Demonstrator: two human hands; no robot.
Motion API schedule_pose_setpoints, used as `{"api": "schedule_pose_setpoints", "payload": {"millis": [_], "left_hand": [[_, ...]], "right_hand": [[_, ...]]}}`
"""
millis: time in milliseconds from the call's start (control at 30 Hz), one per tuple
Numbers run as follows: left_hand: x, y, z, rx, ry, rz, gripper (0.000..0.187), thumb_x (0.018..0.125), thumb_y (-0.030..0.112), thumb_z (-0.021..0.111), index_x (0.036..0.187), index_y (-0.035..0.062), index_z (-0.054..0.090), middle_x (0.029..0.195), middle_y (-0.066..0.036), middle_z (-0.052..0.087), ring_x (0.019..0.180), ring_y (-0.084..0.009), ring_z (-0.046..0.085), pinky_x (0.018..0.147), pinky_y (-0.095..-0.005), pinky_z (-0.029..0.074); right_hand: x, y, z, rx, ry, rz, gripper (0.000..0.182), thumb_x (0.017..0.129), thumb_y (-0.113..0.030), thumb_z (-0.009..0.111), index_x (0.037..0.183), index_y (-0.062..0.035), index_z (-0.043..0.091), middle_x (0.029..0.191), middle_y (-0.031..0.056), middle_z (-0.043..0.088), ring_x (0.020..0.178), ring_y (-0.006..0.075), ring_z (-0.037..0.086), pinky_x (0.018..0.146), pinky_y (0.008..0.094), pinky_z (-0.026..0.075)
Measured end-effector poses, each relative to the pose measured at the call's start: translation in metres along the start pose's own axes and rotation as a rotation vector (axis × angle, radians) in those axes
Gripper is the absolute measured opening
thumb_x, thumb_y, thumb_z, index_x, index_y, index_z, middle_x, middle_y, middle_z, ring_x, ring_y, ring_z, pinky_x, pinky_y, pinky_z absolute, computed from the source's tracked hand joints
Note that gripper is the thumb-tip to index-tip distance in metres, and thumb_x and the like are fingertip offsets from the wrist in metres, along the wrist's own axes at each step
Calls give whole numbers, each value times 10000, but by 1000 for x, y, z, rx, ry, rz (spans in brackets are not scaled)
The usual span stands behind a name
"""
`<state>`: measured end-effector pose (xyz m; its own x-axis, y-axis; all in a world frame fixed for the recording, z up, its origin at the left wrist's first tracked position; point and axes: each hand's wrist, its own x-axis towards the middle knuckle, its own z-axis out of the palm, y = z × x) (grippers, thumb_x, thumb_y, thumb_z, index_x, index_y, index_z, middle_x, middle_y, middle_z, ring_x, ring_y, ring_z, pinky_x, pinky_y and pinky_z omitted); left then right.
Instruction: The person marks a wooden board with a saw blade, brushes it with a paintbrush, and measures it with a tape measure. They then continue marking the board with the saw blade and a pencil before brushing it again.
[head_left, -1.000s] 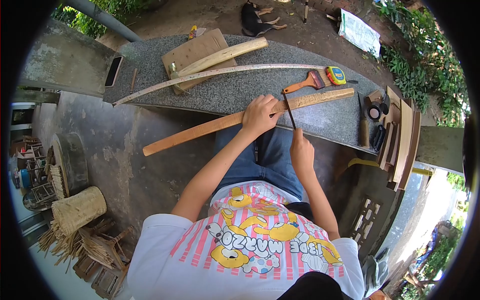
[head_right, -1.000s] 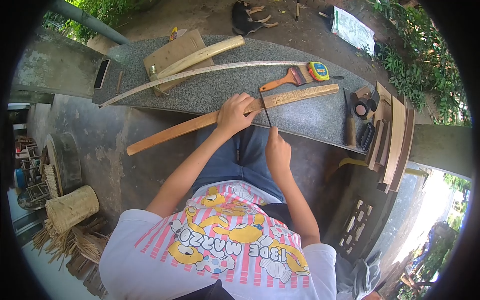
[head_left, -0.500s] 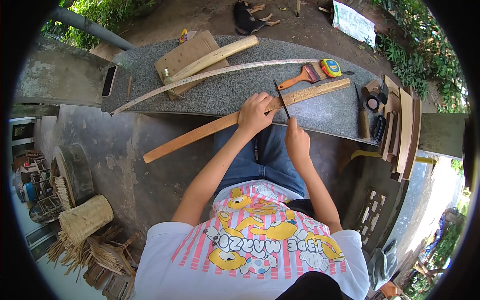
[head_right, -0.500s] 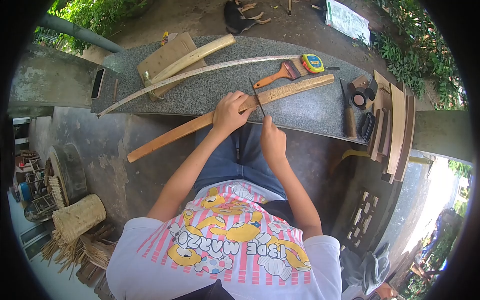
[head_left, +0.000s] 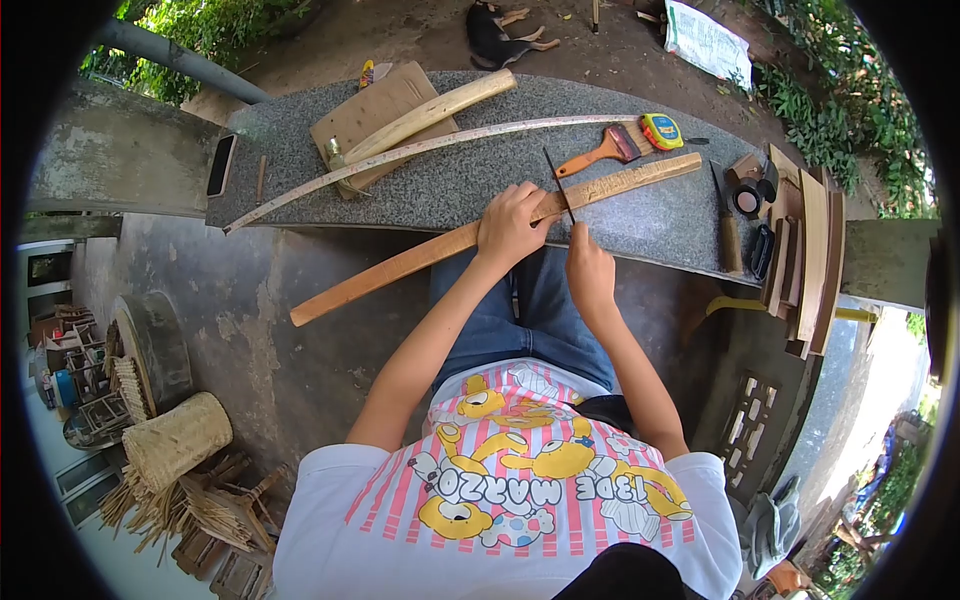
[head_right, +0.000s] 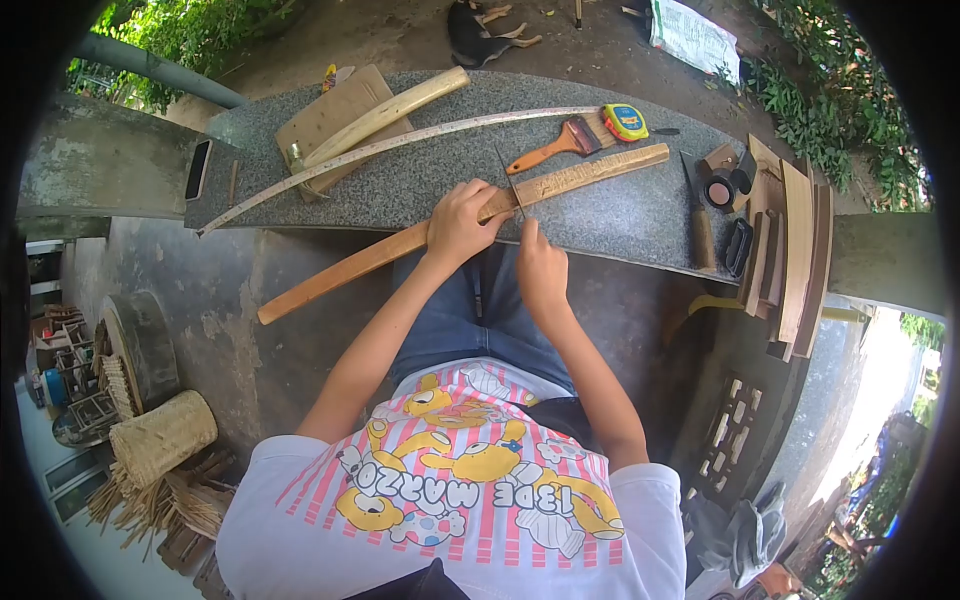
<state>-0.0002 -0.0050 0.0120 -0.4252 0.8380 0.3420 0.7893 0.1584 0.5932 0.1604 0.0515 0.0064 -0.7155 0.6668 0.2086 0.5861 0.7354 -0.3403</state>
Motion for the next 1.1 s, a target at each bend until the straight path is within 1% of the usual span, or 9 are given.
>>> {"api": "schedule_pose_setpoints", "payload": {"millis": [67,267,467,567,733,867,900,1033,1100], "left_hand": [[0,0,0,2,9,-8,352,749,222,819,1021,32,700,948,-58,645,887,-287,632,780,-411,520],[-3,1,1,6,3,-1,333,747,207,808,1001,30,686,959,-66,625,899,-287,618,788,-418,514],[-1,-2,1,-3,-12,32,325,753,220,817,997,38,702,949,-60,642,870,-284,627,765,-413,518],[1,0,-1,0,0,10,324,755,224,817,995,39,702,944,-59,642,871,-282,627,769,-414,519],[0,-2,1,-4,18,1,336,759,240,815,1000,34,702,964,-60,652,894,-284,631,780,-413,525],[-1,-4,3,-5,-2,7,356,766,257,803,1015,36,677,969,-63,627,913,-287,612,807,-418,511],[-1,-4,2,-7,-4,10,356,767,260,803,1015,37,677,969,-63,627,912,-287,612,807,-419,511],[-2,-4,2,-11,9,23,349,769,263,801,1013,45,679,966,-61,624,912,-286,613,806,-419,511],[-2,-3,1,-4,10,7,346,770,261,801,1012,47,680,963,-60,622,910,-285,613,804,-418,511]], "right_hand": [[-1,-1,-2,-3,-17,-1,146,859,9,580,952,-36,477,724,170,647,610,356,669,512,426,537],[-54,1,-28,36,-34,77,95,978,-82,548,950,-40,468,641,162,620,543,377,636,470,458,512],[-6,-4,-4,53,-72,86,104,894,0,546,962,-31,474,767,197,678,648,392,672,542,466,536],[-19,-3,-14,110,-18,68,75,933,-27,535,972,-30,471,753,214,672,641,416,661,540,490,530],[-66,8,-50,284,-99,235,109,1021,-109,514,971,-14,497,663,254,610,634,456,631,521,540,454],[-39,14,-49,611,-83,320,191,1024,-117,541,890,19,531,583,220,535,472,341,560,478,415,416],[-31,16,-37,671,-57,318,235,1035,-146,537,871,23,548,544,160,501,434,240,493,468,352,394],[-12,19,-26,719,-113,358,258,1047,-173,526,878,20,555,531,116,503,439,173,497,460,334,388],[-10,18,-29,744,-137,346,293,1070,-212,497,883,3,568,515,33,480,448,81,465,441,277,352]]}}
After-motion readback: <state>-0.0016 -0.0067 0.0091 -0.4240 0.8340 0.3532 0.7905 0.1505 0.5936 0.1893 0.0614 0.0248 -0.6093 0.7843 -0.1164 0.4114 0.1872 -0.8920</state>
